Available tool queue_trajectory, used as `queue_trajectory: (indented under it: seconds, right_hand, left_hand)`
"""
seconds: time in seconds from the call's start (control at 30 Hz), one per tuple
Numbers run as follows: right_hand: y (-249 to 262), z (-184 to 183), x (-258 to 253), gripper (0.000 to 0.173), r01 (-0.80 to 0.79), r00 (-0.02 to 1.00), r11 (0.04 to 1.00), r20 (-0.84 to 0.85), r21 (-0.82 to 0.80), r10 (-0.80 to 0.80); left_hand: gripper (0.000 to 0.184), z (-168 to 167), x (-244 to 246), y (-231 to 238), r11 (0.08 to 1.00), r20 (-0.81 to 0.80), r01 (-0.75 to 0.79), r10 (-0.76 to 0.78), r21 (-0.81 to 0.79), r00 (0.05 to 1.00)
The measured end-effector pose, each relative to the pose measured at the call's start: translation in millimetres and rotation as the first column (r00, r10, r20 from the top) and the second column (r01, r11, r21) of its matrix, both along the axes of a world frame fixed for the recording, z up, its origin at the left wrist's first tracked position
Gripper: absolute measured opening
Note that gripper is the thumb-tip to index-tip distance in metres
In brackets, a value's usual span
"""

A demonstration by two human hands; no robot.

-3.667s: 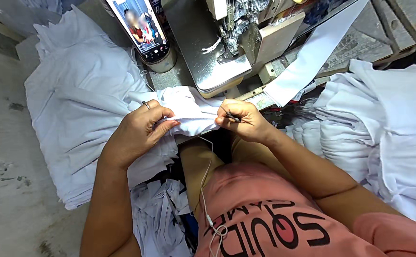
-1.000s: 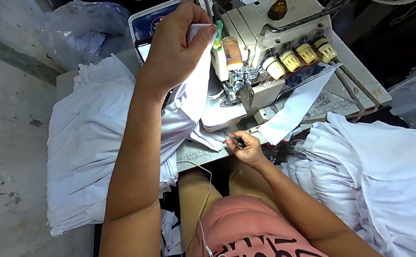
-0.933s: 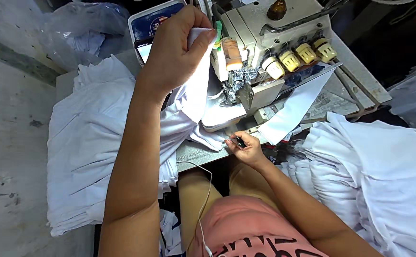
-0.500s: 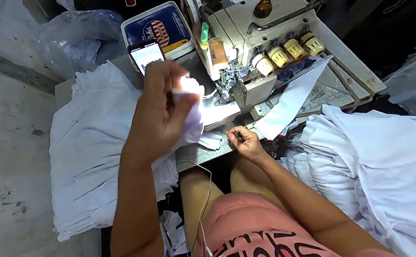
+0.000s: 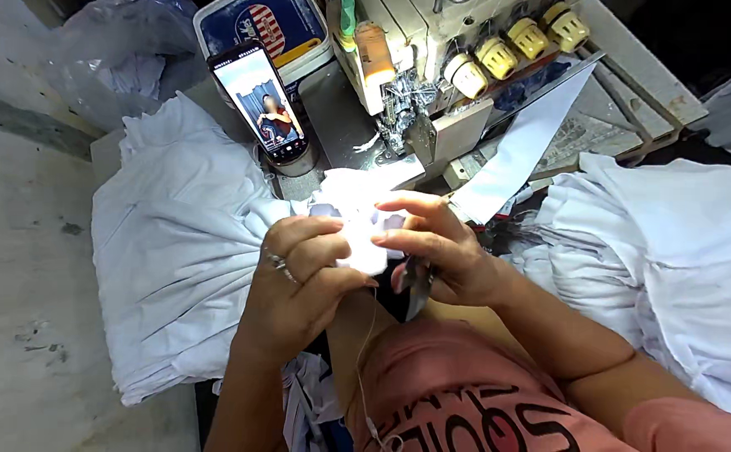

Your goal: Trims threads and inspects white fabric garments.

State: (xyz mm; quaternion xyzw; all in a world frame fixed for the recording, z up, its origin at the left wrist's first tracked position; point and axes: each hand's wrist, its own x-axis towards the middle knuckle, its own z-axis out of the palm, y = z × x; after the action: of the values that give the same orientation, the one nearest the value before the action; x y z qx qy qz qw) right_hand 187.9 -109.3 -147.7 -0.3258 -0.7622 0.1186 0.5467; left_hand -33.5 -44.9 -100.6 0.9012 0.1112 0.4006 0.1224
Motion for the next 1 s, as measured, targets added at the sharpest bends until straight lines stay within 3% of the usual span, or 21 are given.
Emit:
queue_trajectory:
  seconds: [0.17, 0.27, 0.33, 0.37, 0.43, 0.5, 0.57, 0.63, 0.7, 0.73, 0.83, 1.0]
  right_hand:
    - [0, -5, 2, 0.016, 0.068, 0.994, 0.998, 0.086, 0.016, -0.069]
    - [-5, -4, 7, 0.016, 0.086, 0.994, 0.996, 0.070, -0.009, -0.085]
    - [-12, -2, 8, 0.015, 0.087, 0.996, 0.996, 0.036, -0.032, -0.086]
    - [-16, 0, 9, 0.015, 0.071, 0.997, 0.996, 0.007, -0.050, -0.071]
    - [-24, 3, 9, 0.016, -0.026, 0.996, 0.995, -0.084, -0.100, 0.018]
    - [-32, 7, 5, 0.019, -0.161, 0.973, 0.976, -0.188, -0.148, 0.133]
    - [-35, 6, 0, 0.019, -0.260, 0.941, 0.946, -0.271, -0.193, 0.203]
    - [-35, -3, -3, 0.018, -0.249, 0.935, 0.921, -0.323, -0.299, 0.148]
    - [-30, -19, -5, 0.017, -0.172, 0.936, 0.877, -0.352, -0.450, 0.003]
    - [-26, -27, -5, 0.015, -0.132, 0.937, 0.846, -0.342, -0.517, -0.063]
    - [-12, -55, -3, 0.012, 0.019, 0.947, 0.773, -0.236, -0.634, -0.217]
    - [11, -97, 5, 0.015, 0.185, 0.949, 0.757, -0.087, -0.627, -0.304]
  left_hand:
    - [0.013, 1, 0, 1, 0.999, -0.123, -0.021, 0.026, 0.039, 0.992]
    - [0.032, 5, -10, 8, 0.981, -0.263, -0.141, 0.173, 0.136, 0.949]
    - [0.041, 12, -23, 17, 0.983, -0.331, -0.146, 0.176, 0.113, 0.927]
    - [0.038, 19, -30, 19, 0.993, -0.350, -0.115, 0.122, 0.042, 0.929]
    - [0.031, 37, -46, 14, 0.967, -0.318, 0.046, -0.126, -0.249, 0.939]
    - [0.027, 45, -53, 2, 0.786, -0.059, 0.279, -0.371, -0.551, 0.927]
    - [0.027, 45, -51, -1, 0.665, 0.118, 0.354, -0.374, -0.658, 0.920]
    - [0.021, 43, -47, 21, 0.728, 0.011, 0.246, -0.311, -0.640, 0.950]
    - [0.020, 33, -36, 43, 0.883, -0.238, -0.030, -0.093, -0.469, 0.967]
    - [0.019, 24, -28, 49, 0.911, -0.334, -0.167, 0.035, -0.376, 0.942]
    - [0.026, -13, -6, 57, 0.876, -0.463, -0.399, 0.245, -0.271, 0.852]
    - [0.030, -76, 18, 60, 0.761, -0.462, -0.580, 0.419, -0.290, 0.782]
